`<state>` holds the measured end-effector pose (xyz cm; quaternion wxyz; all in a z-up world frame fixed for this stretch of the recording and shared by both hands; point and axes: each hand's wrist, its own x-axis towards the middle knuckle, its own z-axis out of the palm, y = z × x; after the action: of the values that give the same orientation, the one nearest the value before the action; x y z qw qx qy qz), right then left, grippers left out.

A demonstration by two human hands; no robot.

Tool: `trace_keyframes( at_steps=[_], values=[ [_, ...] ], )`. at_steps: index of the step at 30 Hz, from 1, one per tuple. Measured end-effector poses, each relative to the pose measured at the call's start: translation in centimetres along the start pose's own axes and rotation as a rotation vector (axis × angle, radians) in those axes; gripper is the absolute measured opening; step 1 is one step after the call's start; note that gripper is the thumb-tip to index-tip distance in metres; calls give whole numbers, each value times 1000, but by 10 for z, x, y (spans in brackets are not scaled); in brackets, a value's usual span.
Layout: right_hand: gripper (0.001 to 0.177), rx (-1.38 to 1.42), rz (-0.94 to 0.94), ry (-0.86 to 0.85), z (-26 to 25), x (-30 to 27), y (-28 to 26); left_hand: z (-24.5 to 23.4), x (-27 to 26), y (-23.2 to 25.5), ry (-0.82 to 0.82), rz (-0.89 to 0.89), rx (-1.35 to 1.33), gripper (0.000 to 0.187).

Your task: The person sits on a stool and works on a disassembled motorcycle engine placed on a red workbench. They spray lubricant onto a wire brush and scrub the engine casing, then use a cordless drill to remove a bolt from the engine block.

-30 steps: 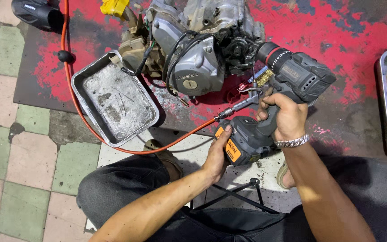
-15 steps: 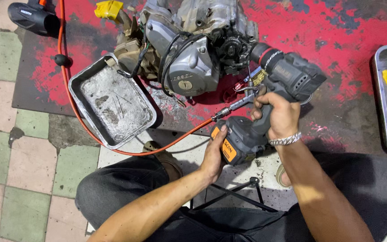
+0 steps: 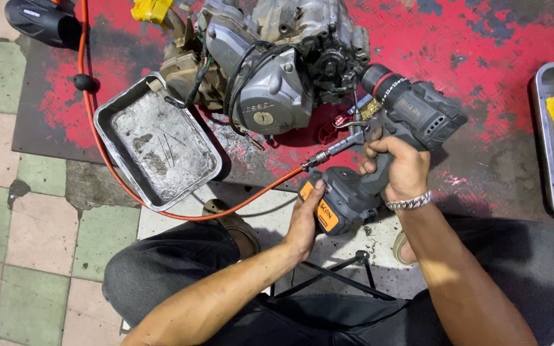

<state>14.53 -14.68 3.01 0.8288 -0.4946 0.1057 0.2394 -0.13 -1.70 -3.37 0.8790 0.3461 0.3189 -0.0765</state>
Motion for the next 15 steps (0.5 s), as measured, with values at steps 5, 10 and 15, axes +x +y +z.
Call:
trace_keyframes(
  at_steps=[5, 10, 15],
  values=[
    [9, -30, 5, 59, 1, 3, 3, 0, 1, -1, 24, -42, 33, 56],
    [9, -25, -4, 55, -3, -9, 16, 0, -13, -7, 12, -99, -20, 57],
    [10, -37, 33, 121, -2, -6, 21, -3, -9, -7, 18, -104, -56, 55]
  ],
)
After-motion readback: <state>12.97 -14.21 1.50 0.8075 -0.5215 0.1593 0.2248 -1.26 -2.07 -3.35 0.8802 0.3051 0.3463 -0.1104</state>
